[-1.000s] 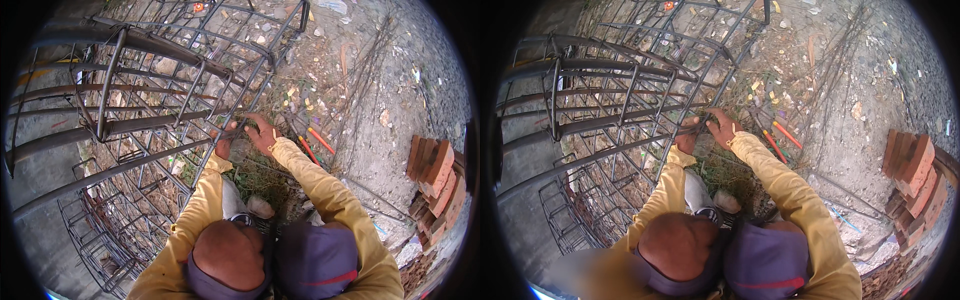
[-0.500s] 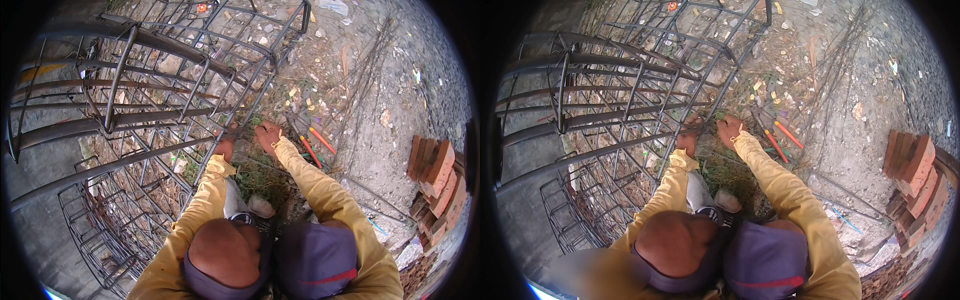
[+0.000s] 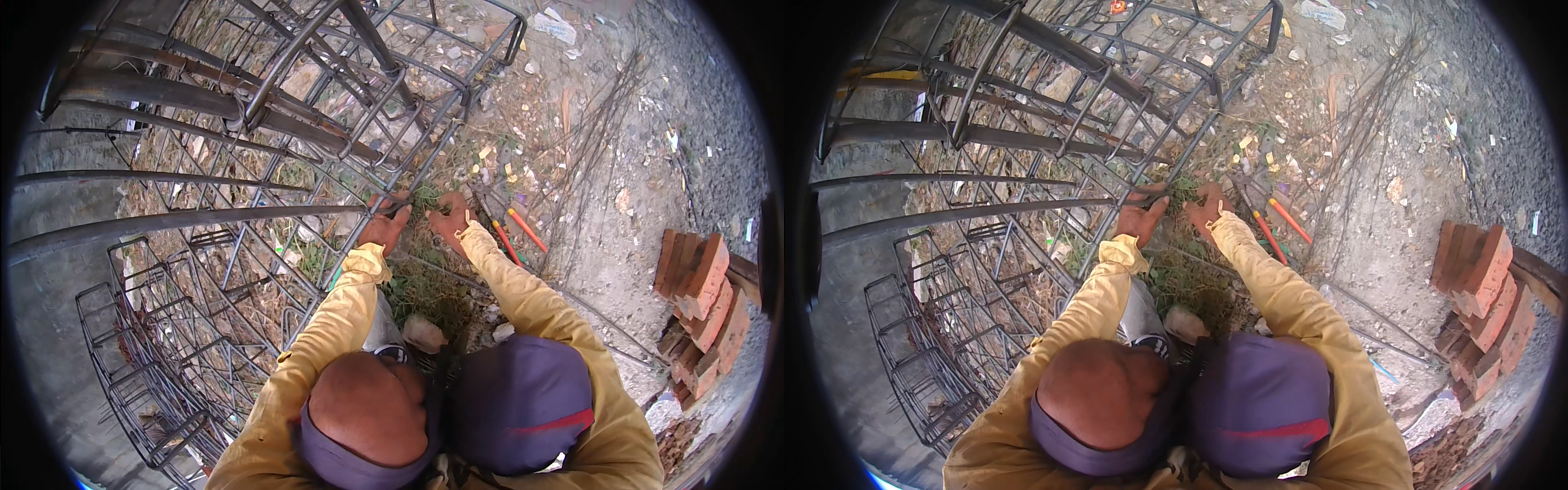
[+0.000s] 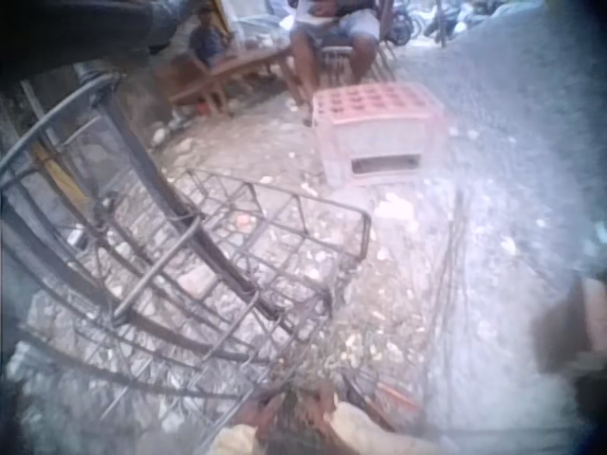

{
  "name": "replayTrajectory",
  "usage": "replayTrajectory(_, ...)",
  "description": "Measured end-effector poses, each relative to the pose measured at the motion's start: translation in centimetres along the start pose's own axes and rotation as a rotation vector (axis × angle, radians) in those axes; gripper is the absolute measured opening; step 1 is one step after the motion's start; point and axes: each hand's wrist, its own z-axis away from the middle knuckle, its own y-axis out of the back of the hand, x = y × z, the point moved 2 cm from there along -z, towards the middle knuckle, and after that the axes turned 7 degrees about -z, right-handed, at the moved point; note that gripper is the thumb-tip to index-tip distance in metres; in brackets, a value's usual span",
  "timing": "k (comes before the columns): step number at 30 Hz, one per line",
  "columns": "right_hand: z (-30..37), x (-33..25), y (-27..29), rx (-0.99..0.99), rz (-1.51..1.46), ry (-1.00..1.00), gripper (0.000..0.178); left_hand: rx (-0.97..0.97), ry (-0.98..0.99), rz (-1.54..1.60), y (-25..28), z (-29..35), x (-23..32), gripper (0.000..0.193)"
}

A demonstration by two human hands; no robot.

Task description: The person is assembling a metal frame structure using pliers and wire. They are seen bending and twisting wire to secure the metal bars together, working on a construction site with gravel and bricks visible.

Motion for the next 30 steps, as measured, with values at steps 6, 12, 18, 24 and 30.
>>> replayTrajectory(6,3.6,-4.4,0.7,-0.141,0.601,0.241,0.032,-0.041,-0.013,-0.213,0.8,0.1,-1.0,0.037)
replayTrajectory(12,1.8,-6.2,1.2,-0.114,0.75,0.468,0.03,-0.002,0.061,-0.097,0.8,-0.2,-1.6,0.039)
replayTrajectory(18,-0.9,-6.4,-0.1,0.014,0.842,0.716,0.029,-0.07,-0.057,-0.092,0.9,0.4,-2.9,0.019)
replayTrajectory(24,-4.1,-1.6,-1.6,-0.129,-0.066,0.253,0.015,-0.029,-0.008,-0.196,0.3,0.0,-0.5,0.031)
replayTrajectory(30,-3.0,-2.6,-2.0,-0.049,-0.815,-0.399,0.009,0.002,0.063,-0.185,0.5,0.5,0.7,0.035)
